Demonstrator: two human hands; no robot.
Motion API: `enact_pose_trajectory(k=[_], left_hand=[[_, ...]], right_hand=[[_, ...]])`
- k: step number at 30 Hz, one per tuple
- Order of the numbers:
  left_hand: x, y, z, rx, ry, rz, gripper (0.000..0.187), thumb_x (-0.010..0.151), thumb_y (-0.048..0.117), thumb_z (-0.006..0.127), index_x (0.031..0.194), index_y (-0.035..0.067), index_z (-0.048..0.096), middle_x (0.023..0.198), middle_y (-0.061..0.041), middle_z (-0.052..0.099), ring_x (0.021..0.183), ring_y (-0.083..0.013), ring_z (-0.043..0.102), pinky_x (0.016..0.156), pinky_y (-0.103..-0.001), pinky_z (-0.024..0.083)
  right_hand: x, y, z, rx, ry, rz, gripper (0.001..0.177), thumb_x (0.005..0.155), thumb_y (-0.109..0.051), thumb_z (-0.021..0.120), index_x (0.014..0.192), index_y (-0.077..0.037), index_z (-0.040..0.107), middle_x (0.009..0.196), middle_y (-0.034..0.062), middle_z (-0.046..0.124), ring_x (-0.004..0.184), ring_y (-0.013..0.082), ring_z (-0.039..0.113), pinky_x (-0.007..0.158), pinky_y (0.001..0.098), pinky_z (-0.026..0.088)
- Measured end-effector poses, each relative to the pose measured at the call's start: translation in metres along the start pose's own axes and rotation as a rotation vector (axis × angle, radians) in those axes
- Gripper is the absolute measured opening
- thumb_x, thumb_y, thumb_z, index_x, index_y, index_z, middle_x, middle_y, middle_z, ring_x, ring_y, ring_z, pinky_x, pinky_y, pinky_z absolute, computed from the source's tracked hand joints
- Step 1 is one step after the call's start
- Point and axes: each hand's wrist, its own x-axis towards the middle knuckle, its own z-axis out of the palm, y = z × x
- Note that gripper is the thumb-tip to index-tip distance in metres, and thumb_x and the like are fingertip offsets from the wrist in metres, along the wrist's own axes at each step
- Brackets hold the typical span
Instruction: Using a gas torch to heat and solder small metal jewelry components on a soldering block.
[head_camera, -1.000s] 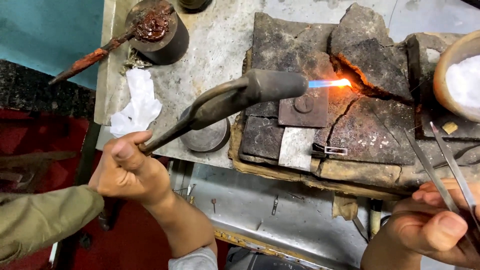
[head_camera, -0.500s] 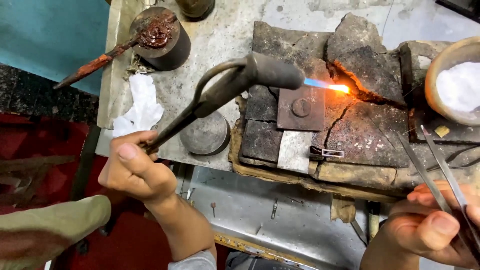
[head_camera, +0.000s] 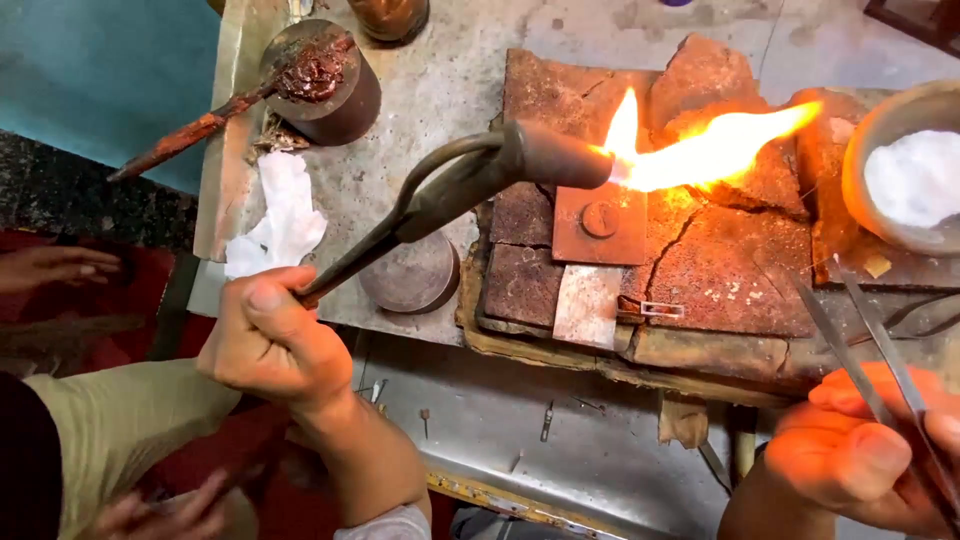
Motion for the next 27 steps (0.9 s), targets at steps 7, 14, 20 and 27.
enact_pose_trajectory(k=[7, 14, 20, 27], left_hand=[[-0.001, 0.001, 0.000, 0.031, 0.001, -0.043, 0.057, 0.115, 0.020, 0.038, 0.074, -0.003, 0.070, 0.065, -0.009, 0.065, 0.051, -0.0215, 0.055, 0.051, -0.032, 0.040], [0.001, 0.009, -0.002, 0.037, -0.049, -0.107, 0.060, 0.112, 0.020, 0.029, 0.081, -0.005, 0.074, 0.069, -0.013, 0.067, 0.051, -0.0232, 0.055, 0.050, -0.031, 0.041], [0.001, 0.011, -0.001, -0.002, -0.052, -0.091, 0.066, 0.113, 0.027, 0.025, 0.084, -0.008, 0.073, 0.066, -0.014, 0.065, 0.051, -0.0240, 0.056, 0.051, -0.032, 0.042], [-0.003, 0.000, 0.003, 0.009, -0.033, -0.021, 0.076, 0.117, 0.039, 0.024, 0.079, -0.006, 0.072, 0.071, -0.014, 0.068, 0.051, -0.0245, 0.055, 0.050, -0.033, 0.036]], right_hand=[[-0.004, -0.012, -0.001, 0.005, -0.001, 0.124, 0.029, 0.107, -0.029, 0.051, 0.122, -0.006, 0.043, 0.068, 0.0160, 0.034, 0.056, 0.0295, 0.034, 0.055, 0.0477, 0.035], [0.016, -0.053, 0.023, -0.282, -0.137, 0.171, 0.046, 0.115, -0.032, 0.036, 0.106, 0.013, 0.032, 0.069, 0.0200, 0.039, 0.064, 0.0330, 0.035, 0.073, 0.0489, 0.033], [0.022, -0.050, 0.031, -0.269, -0.139, 0.108, 0.044, 0.116, -0.033, 0.034, 0.113, 0.011, 0.029, 0.066, 0.0221, 0.040, 0.061, 0.0331, 0.038, 0.071, 0.0480, 0.034], [0.018, -0.059, 0.030, -0.271, -0.143, 0.192, 0.048, 0.118, -0.035, 0.036, 0.118, 0.013, 0.029, 0.076, 0.0221, 0.043, 0.068, 0.0327, 0.042, 0.072, 0.0448, 0.037]])
